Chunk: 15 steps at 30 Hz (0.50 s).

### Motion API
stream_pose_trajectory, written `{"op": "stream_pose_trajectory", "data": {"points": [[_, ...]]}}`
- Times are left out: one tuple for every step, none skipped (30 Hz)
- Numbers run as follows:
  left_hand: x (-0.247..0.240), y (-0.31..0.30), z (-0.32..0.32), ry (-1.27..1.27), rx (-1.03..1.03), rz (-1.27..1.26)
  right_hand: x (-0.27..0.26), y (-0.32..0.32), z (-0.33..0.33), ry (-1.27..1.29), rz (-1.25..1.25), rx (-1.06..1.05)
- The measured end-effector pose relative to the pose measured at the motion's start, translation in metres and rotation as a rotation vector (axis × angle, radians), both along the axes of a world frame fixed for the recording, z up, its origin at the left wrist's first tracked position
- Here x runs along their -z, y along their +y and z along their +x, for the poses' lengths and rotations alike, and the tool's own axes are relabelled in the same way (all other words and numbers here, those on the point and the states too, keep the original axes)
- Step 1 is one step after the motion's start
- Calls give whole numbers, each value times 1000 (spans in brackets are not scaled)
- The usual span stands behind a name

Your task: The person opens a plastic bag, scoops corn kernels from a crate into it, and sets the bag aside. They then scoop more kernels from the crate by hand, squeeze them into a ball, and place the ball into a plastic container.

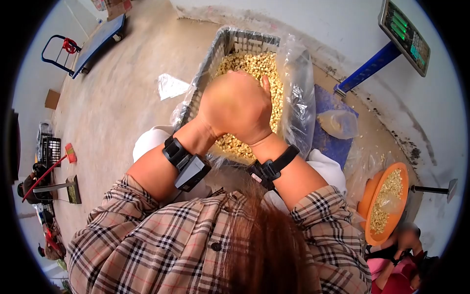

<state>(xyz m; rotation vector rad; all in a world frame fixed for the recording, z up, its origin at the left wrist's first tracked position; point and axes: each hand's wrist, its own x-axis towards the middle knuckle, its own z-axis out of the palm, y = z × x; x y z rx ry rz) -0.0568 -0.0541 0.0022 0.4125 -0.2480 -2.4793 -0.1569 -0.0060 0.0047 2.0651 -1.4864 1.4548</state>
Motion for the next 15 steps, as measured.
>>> {"op": "stream_pose_trajectory", "data": {"points": [[2,1,2,20,1,-20,0,3,1,85,-15,5],[3,1,4,41,4,-45,-2,4,2,170,-34,11],[3,2,6,62,6,-69,-4,4,4,130,-64,0],[4,3,7,82,8,-92,-7,4,6,89,-94,-9],[4,5,9,102,11,-113,-10,5,8,48,-120,-19],[2,5,10,133,66,-49,-12,6,9,60,-123,-16],[0,4,10,165,120,15,-14,8,10,74,-127,-14],[-5,5,11,198,173,81,-14,9,11,87,-128,-14],[-14,8,11,69,134,50,-14,10,12,88,-129,-11],[-26,13,11,-60,94,20,-14,11,13,91,-130,-9],[-31,16,10,-188,55,-10,-14,12,13,93,-131,-7],[-20,14,7,-81,86,-6,-14,12,13,87,-138,-16],[0,8,4,25,118,-3,-14,11,13,80,-144,-24],[5,5,3,131,149,-1,-12,10,13,72,-152,-32],[10,5,3,152,151,-19,-11,9,14,67,-150,-40]]}}
